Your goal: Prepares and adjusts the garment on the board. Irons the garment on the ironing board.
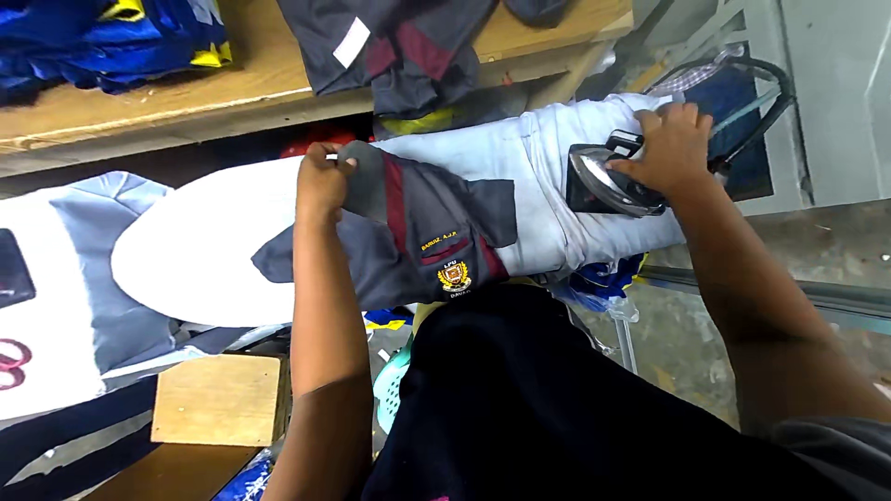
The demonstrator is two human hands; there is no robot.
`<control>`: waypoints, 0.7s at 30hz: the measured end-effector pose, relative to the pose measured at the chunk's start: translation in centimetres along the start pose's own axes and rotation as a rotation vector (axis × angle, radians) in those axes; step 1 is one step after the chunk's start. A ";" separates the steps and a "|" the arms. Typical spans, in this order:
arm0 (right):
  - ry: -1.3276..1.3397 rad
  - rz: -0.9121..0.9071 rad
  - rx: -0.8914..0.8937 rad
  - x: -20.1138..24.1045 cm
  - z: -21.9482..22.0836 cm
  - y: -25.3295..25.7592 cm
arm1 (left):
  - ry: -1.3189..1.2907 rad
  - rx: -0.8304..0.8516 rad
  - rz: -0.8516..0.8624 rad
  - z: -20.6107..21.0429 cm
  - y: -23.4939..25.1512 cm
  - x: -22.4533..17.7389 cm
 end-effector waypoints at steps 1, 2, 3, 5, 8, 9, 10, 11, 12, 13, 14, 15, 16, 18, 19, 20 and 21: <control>0.042 -0.056 -0.088 2.3 -0.6 -0.4 | -0.013 -0.010 -0.001 -0.1 -0.1 0.2; 0.093 -0.097 -0.132 5.0 -0.6 -0.8 | -0.029 -0.015 -0.002 0.0 -0.1 0.6; 0.137 -0.127 -0.131 7.7 0.2 -1.1 | -0.054 -0.017 -0.003 0.3 0.0 1.0; 0.252 -0.167 -0.050 12.5 3.8 -0.5 | -0.122 -0.021 0.000 1.0 0.1 2.1; 0.282 -0.091 0.120 16.7 10.6 1.6 | -0.226 -0.030 0.009 1.2 -0.3 3.8; 0.264 -0.050 0.139 17.2 11.6 2.1 | -0.257 -0.035 0.013 0.8 -0.6 4.3; 0.241 -0.015 0.140 17.3 12.0 2.4 | -0.284 -0.041 0.017 0.3 -0.9 4.7; 0.224 0.019 0.143 17.1 12.1 2.6 | -0.308 -0.049 0.019 -0.5 -1.3 5.1; 0.207 0.059 0.163 16.5 11.9 2.7 | -0.331 -0.064 0.016 -1.6 -1.8 5.5; 0.185 0.104 0.189 15.7 11.7 2.7 | -0.351 -0.089 0.016 -3.0 -2.4 5.8; 0.160 0.143 0.210 14.9 11.5 2.9 | -0.362 -0.129 0.024 -4.8 -3.1 6.0; 0.140 0.172 0.223 14.1 11.4 3.0 | -0.370 -0.188 0.046 -7.0 -3.9 5.9; 0.120 0.186 0.225 13.7 11.2 3.1 | -0.376 -0.269 0.074 -9.6 -5.0 5.9; 0.110 0.183 0.201 13.9 10.7 2.7 | -0.436 -0.467 0.142 -15.4 -7.7 6.4; 0.128 0.169 0.179 14.4 10.2 2.5 | -0.501 -0.567 0.189 -18.3 -9.4 6.8; 0.140 0.155 0.156 15.2 9.6 2.3 | -0.602 -0.648 0.245 -21.1 -11.0 7.4; 0.158 0.142 0.136 16.1 8.9 1.9 | -0.723 -0.708 0.288 -23.6 -12.5 8.2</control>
Point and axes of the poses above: each hand's wrist, its own y-axis towards the middle knuckle, its own z-axis out of the palm, x = y × z, the point moved 6 cm from there along y, towards the middle knuckle, and after that the axes turned 11 degrees about -y, right-handed, at the moved point
